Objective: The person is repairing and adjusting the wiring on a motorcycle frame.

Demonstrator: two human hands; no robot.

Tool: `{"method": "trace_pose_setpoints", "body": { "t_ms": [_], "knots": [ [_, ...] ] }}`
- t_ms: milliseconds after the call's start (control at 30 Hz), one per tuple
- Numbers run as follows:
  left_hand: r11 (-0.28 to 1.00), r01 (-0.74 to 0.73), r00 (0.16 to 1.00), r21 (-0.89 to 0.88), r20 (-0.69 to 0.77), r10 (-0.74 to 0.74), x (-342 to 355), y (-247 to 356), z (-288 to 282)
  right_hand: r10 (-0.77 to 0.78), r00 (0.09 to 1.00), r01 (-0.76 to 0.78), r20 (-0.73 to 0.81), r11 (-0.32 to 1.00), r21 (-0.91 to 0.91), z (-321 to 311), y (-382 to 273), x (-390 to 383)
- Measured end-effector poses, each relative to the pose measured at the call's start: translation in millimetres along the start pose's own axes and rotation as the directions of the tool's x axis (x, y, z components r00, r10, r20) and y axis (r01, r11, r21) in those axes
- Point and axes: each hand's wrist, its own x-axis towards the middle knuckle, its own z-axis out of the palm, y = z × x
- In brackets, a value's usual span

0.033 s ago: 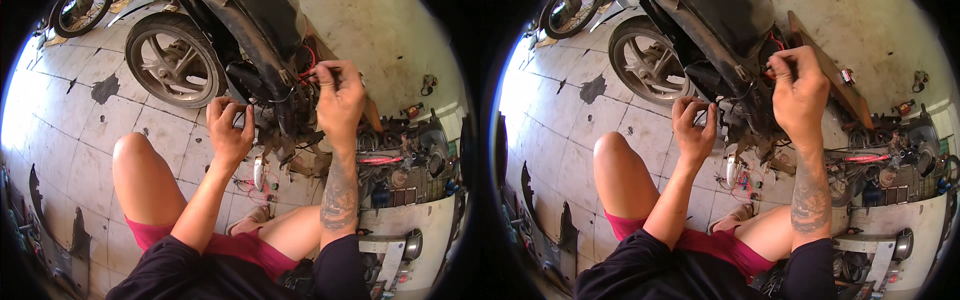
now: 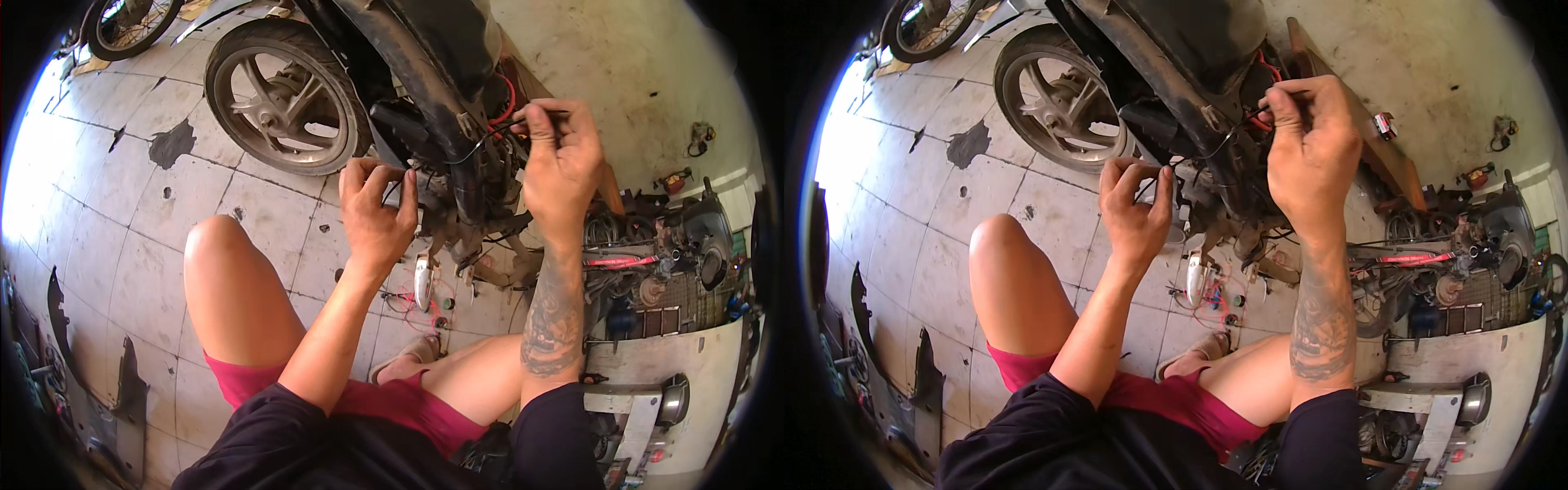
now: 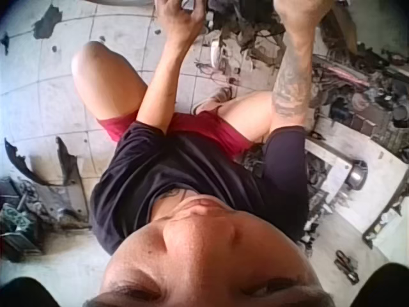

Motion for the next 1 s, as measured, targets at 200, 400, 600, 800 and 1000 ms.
{"method": "trace_pose_setpoints", "body": {
  "t_ms": [200,400,600,800,1000],
  "knots": [
    [0.999,0.039,0.999,-0.038,0.016,-0.038,2,10,0,-0.046,0.999,0.046,0.022,0.999,-0.007,1,-18,-19],
    [0.986,-0.163,0.985,0.038,0.066,0.16,11,4,-16,0.249,0.968,-0.247,0.045,0.894,0.374,-6,7,-19],
    [0.969,-0.21,0.967,0.129,0.175,0.186,46,13,-21,0.208,0.973,-0.229,0.1,0.927,0.298,-2,7,-38],
    [0.955,-0.188,0.98,0.231,0.112,0.166,70,4,-25,0.187,0.969,-0.186,0.16,0.982,-0.023,5,5,-48],
    [0.871,-0.388,0.909,0.301,-0.032,0.416,70,-13,-10,0.157,0.98,-0.152,0.122,0.987,-0.045,4,7,-49]
  ]
}}
